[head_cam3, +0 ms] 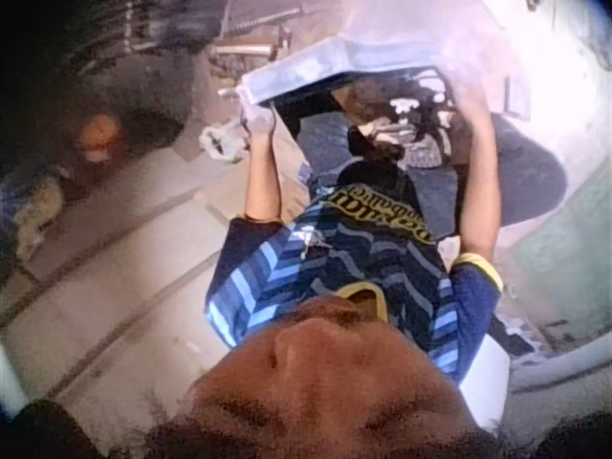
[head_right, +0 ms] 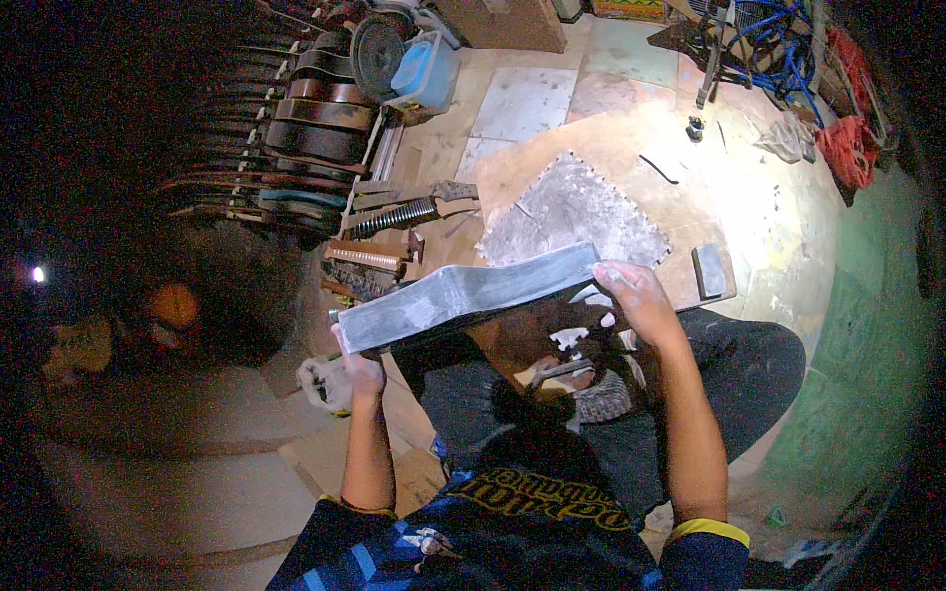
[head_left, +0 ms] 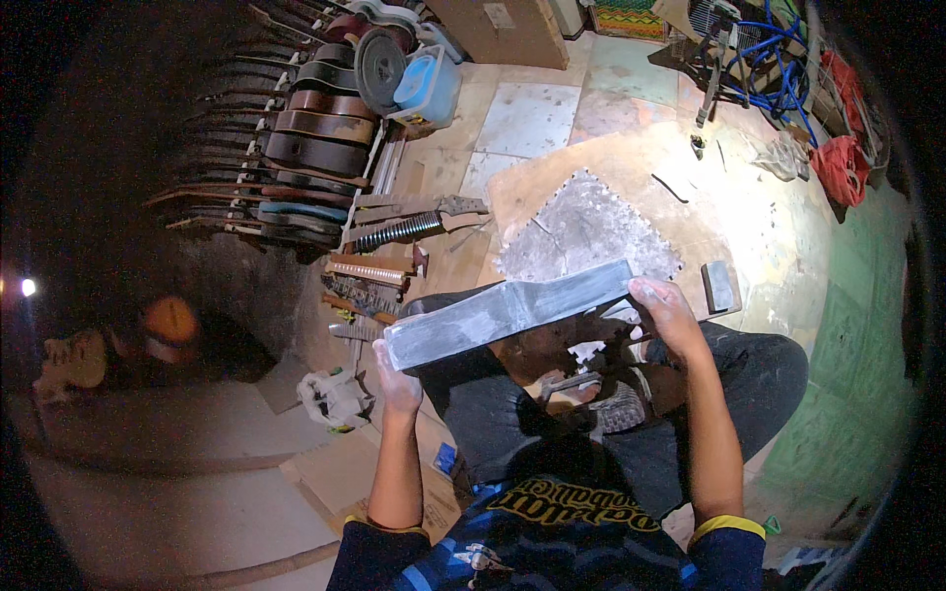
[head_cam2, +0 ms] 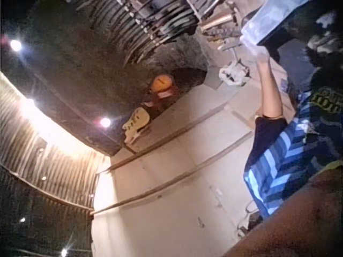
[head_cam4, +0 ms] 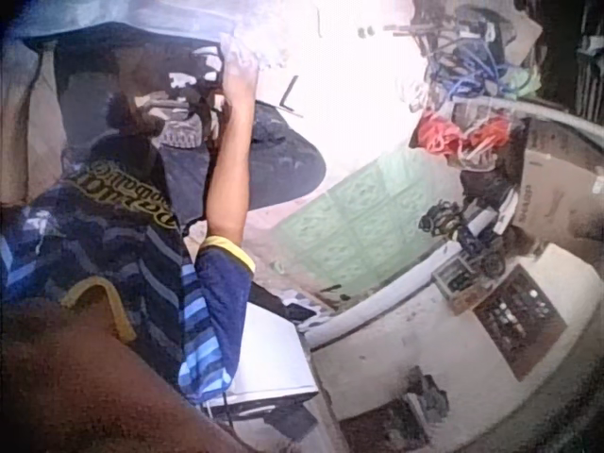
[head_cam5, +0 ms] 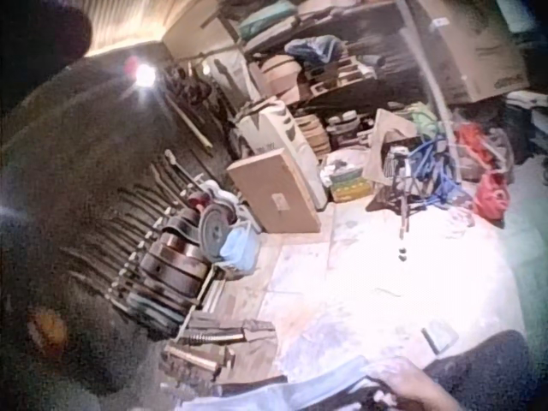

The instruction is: The person holds a dark guitar body and uses a piece of sandpaper to rub and smooth the edges and flat surfaces of the instrument while sitting on the floor.

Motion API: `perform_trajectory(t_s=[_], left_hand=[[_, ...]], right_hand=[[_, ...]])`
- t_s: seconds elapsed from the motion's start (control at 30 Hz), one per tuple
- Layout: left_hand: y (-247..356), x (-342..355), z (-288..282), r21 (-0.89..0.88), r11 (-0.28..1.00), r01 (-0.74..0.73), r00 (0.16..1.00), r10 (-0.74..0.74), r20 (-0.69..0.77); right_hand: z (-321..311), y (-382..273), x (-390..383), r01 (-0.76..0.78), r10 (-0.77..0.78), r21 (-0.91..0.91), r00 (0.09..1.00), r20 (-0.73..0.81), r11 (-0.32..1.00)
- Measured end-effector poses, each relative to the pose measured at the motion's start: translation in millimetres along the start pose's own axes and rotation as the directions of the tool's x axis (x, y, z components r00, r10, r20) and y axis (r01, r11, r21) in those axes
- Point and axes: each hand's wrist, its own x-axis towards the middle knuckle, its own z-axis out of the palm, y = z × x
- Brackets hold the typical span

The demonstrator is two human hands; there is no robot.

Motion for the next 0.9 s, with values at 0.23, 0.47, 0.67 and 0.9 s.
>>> perform_trajectory(t_s=[0.23, 0.47, 0.67, 0.9], left_hand=[[26.6, 4.9, 22.9, 0.448, 0.862, -0.239, 0.964, 0.265, 0.004], [6.3, -2.0, 13.2, 0.236, 0.958, -0.161, 0.983, 0.178, -0.048], [-16.6, 30.9, 4.2, -0.019, 0.982, -0.187, 0.979, 0.188, 0.077], [-66.9, 80.6, 88.7, -0.261, 0.955, 0.143, 0.904, -0.019, 0.426]], right_hand=[[-2.7, 7.2, -3.5, 0.028, -0.034, -0.054, 0.992, -0.119, 0.998], [5.0, 14.9, 1.9, 0.008, 0.01, 0.31, 0.998, -0.058, 0.951], [-18.3, -7.8, -10.8, 0.092, -0.062, 0.308, 0.993, -0.105, 0.947], [-55.5, -17.6, -17.6, 0.18, -0.134, 0.076, 0.9, -0.415, 0.981]])
